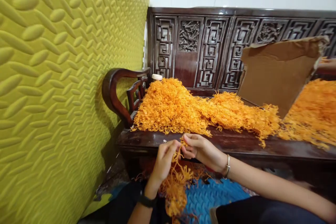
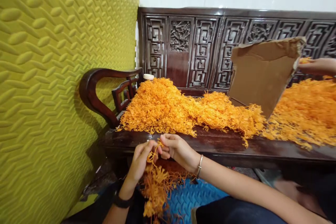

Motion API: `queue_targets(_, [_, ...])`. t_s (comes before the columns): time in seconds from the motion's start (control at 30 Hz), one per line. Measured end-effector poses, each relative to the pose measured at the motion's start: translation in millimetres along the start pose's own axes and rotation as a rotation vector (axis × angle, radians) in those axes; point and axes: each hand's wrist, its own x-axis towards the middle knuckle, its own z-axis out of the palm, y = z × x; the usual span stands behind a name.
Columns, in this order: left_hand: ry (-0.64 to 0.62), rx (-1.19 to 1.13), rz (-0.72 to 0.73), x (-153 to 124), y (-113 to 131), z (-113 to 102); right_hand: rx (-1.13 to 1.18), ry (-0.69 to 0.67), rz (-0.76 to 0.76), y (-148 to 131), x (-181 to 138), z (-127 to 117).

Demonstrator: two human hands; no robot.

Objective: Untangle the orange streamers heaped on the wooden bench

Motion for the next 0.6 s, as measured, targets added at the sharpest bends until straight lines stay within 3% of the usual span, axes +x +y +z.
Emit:
queue_targets(0.07, [0.200,0.376,0.190,-10.5,3.7,-6.0,0.071,0.094,-0.023,-1.9,-4.7,-6.5])
queue_targets(0.13, [0.177,0.610,0.331,-24.5,4.6,-14.9,0.100,0.152,-0.052,-5.2,-9.8,-10.2])
queue_targets(0.2, [0.019,0.685,0.393,-35.5,1.5,-20.6,0.081,0.185,-0.080,-8.4,-14.1,-11.1])
queue_targets(0.27, [-0.058,0.702,0.411,-36.9,-3.5,-20.8,0.050,0.223,-0.113,-10.2,-16.6,-9.9])
queue_targets(0.37, [-0.227,0.834,0.522,-18.8,-8.7,-16.2,-0.059,0.306,-0.155,-10.0,-15.9,-5.8])
queue_targets(0.5, [-0.534,1.239,0.640,12.8,-6.2,-7.2,-0.203,0.391,-0.245,-11.3,-10.4,2.0])
queue_targets(0.6, [-0.722,1.119,0.632,20.2,-2.2,7.1,-0.265,0.381,-0.401,-14.4,-6.0,11.8])
